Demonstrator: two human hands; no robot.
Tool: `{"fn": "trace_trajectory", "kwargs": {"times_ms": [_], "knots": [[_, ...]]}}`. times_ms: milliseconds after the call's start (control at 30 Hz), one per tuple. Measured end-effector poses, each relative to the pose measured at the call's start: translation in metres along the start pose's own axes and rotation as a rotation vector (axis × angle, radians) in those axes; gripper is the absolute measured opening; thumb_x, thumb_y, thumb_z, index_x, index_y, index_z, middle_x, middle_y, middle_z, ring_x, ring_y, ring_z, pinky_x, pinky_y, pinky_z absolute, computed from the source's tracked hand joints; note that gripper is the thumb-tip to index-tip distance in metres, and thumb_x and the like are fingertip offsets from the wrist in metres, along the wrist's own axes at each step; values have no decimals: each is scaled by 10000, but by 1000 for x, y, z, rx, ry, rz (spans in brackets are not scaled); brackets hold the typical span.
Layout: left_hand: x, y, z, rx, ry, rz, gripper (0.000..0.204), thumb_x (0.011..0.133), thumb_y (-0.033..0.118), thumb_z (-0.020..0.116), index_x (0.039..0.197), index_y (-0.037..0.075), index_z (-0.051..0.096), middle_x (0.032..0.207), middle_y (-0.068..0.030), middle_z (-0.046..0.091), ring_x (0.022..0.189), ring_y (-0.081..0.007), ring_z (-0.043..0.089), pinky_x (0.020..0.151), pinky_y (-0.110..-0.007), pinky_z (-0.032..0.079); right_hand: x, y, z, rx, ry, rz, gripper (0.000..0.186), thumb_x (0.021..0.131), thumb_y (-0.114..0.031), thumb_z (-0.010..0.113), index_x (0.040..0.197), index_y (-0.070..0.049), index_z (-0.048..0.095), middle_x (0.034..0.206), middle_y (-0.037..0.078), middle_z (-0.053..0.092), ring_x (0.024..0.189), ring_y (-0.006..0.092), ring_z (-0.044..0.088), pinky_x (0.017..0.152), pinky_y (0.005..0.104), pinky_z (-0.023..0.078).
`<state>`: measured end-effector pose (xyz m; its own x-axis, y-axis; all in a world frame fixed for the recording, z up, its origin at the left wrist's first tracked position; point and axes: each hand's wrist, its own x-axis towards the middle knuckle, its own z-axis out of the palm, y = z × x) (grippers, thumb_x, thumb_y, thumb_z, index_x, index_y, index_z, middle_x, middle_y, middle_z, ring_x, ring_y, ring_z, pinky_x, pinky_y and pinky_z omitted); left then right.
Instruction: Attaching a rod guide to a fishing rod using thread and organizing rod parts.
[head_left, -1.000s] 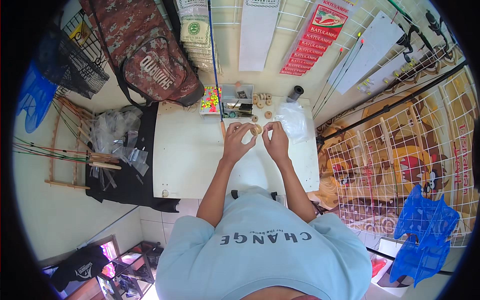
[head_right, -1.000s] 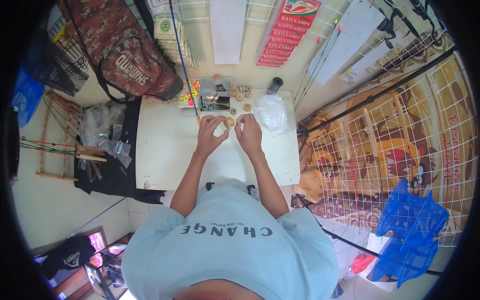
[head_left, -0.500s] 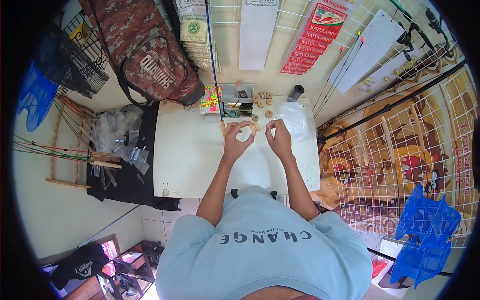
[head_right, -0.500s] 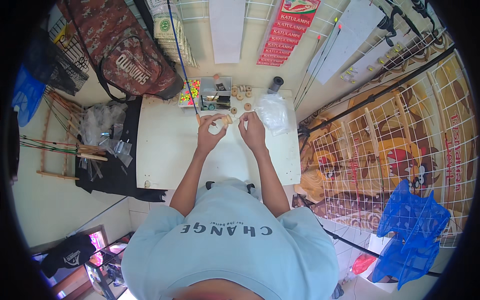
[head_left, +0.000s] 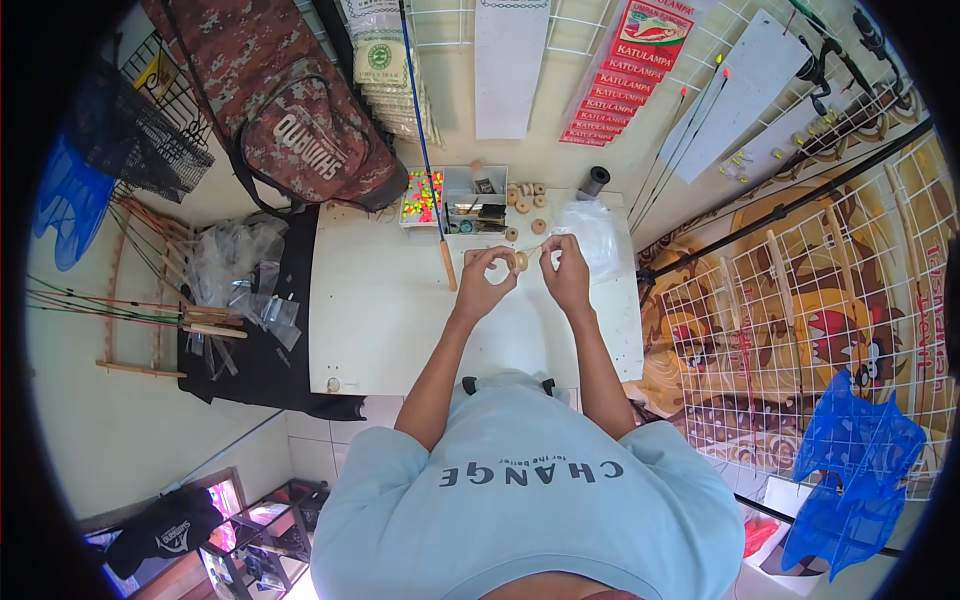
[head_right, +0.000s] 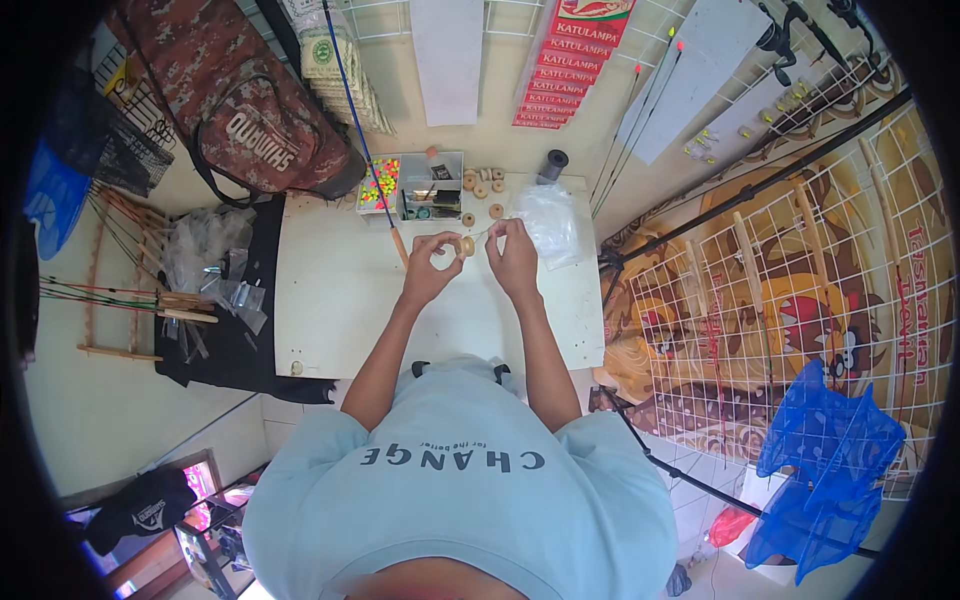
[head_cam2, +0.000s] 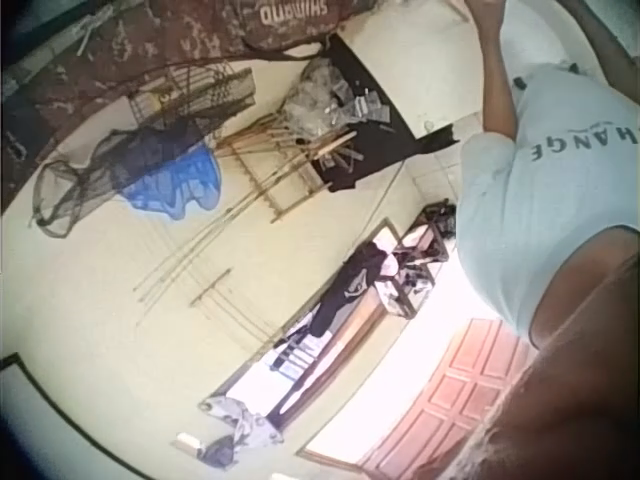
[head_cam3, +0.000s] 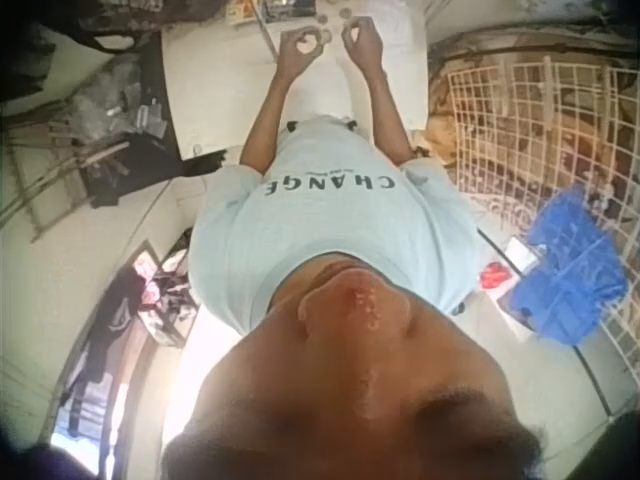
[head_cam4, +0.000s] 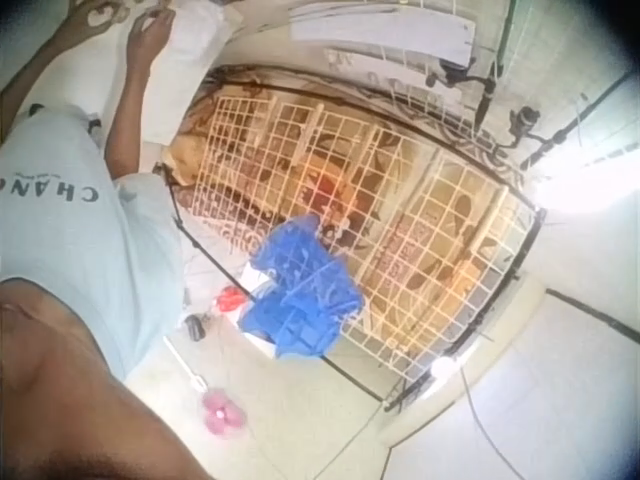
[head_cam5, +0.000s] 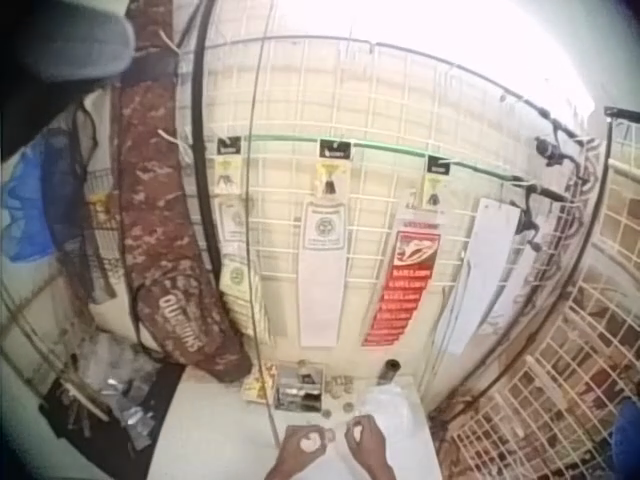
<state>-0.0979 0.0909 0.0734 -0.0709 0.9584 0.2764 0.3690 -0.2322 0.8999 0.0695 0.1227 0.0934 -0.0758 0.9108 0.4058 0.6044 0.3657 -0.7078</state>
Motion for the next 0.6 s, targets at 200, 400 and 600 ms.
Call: {"fn": "trace_trajectory", "kwargs": {"times_ms": [200, 400, 600], "knots": [[1, -6, 4, 68, -3, -79, 387, 727, 113, 726, 1102, 120, 635, 969, -1, 655, 903, -169, 491, 778, -272, 470, 4, 2, -5, -14, 28, -47, 141, 816, -42, 612, 930, -20, 533, 872, 119, 562, 800, 268, 602, 708, 370, 480], [3, -20, 14, -432, 61, -264, 286, 836, 75, 668, 1117, 64, 618, 999, -64, 658, 896, -106, 594, 722, -228, 464, -3, 11, 3, -7, -49, -24, 124, 834, -40, 598, 934, -17, 528, 891, 110, 564, 801, 248, 601, 713, 330, 481], [4, -34, 4, -243, 124, -130, 314, 808, 91, 704, 1111, 80, 624, 996, -59, 643, 878, -113, 558, 743, -239, 465, -4, 30, 2, -30, 27, 75, 104, 832, -58, 592, 914, -25, 538, 887, 111, 563, 810, 249, 600, 720, 352, 479]]}}
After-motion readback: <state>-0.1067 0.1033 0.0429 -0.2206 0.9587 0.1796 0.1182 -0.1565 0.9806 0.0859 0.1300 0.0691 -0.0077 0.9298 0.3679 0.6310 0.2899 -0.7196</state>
